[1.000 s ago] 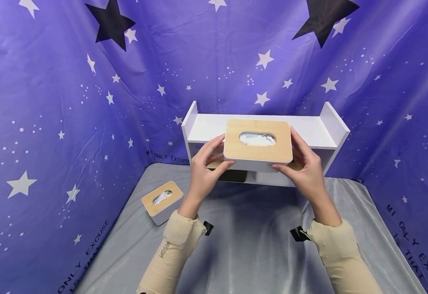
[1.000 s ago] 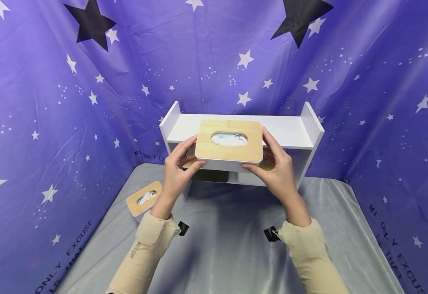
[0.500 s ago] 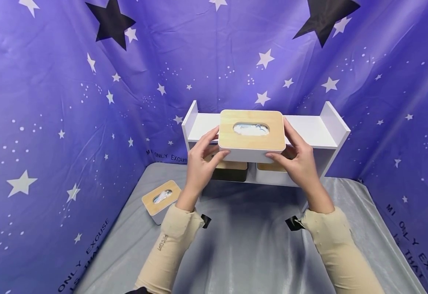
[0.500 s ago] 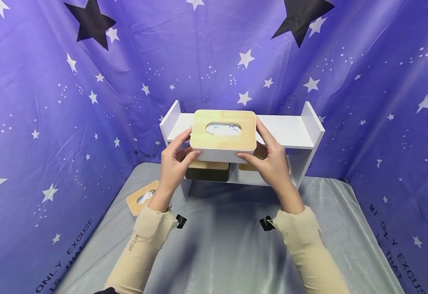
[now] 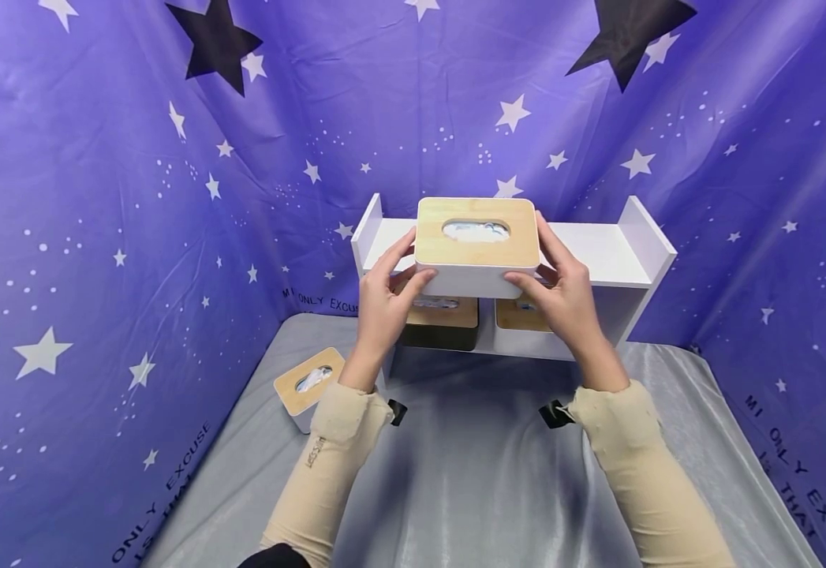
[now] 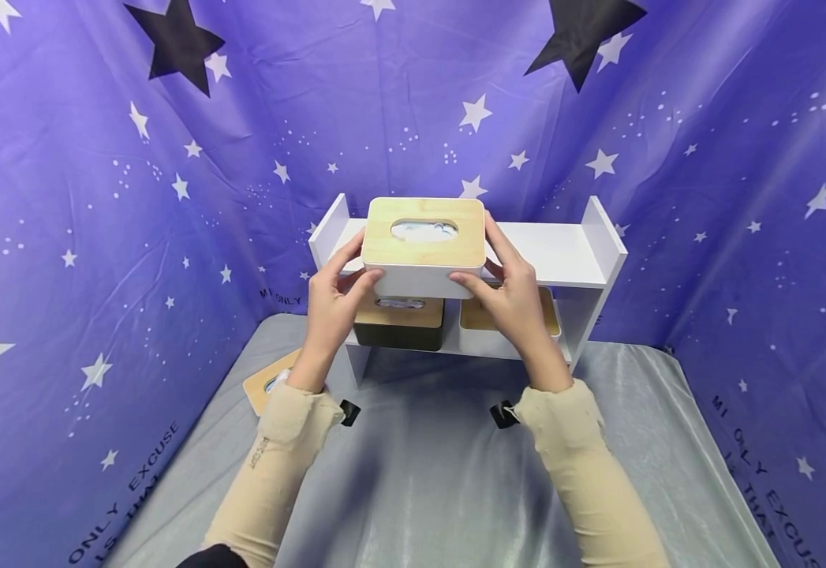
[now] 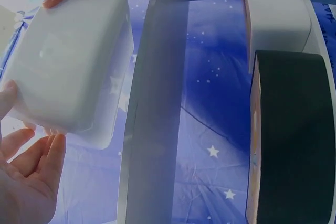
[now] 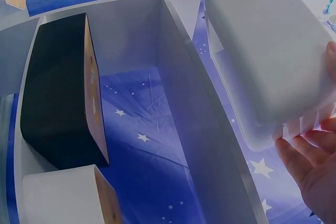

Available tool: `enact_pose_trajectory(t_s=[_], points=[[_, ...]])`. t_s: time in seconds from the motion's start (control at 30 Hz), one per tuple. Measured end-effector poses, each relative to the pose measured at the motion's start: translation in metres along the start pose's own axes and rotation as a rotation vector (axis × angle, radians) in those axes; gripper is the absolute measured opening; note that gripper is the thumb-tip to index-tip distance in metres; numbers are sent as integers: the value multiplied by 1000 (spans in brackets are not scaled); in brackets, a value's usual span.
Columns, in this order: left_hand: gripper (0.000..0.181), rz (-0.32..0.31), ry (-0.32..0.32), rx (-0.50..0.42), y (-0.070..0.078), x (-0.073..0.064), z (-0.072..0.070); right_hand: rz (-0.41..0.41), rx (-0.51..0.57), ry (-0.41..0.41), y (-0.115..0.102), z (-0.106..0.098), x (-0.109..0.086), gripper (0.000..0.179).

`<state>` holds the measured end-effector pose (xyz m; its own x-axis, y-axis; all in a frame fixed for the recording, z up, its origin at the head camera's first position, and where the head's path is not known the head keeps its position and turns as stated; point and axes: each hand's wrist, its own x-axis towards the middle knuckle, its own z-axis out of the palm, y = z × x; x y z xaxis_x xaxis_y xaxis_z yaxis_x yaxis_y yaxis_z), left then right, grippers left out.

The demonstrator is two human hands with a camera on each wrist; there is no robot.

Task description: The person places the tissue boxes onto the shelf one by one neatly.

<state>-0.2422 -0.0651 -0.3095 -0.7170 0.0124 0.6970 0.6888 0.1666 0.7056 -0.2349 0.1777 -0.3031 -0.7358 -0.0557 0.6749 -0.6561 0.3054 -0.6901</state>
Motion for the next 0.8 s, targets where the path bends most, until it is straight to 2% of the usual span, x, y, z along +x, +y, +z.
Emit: enact_pose_trajectory(t_s=[0.27,0.6,0.73,0.8], points=[[56,-31,18,50,-4,9,-2,-6,15,17,3,8,11,77],[54,-24,55,65,-10,23,-5,4,12,75,6,21,25,70],[53,-42,66,75,-11,27,-6,10,2,95,3,27,30,68],[53,-52,74,75,-11,28,-7,14,0,92,-7,29,31,66]])
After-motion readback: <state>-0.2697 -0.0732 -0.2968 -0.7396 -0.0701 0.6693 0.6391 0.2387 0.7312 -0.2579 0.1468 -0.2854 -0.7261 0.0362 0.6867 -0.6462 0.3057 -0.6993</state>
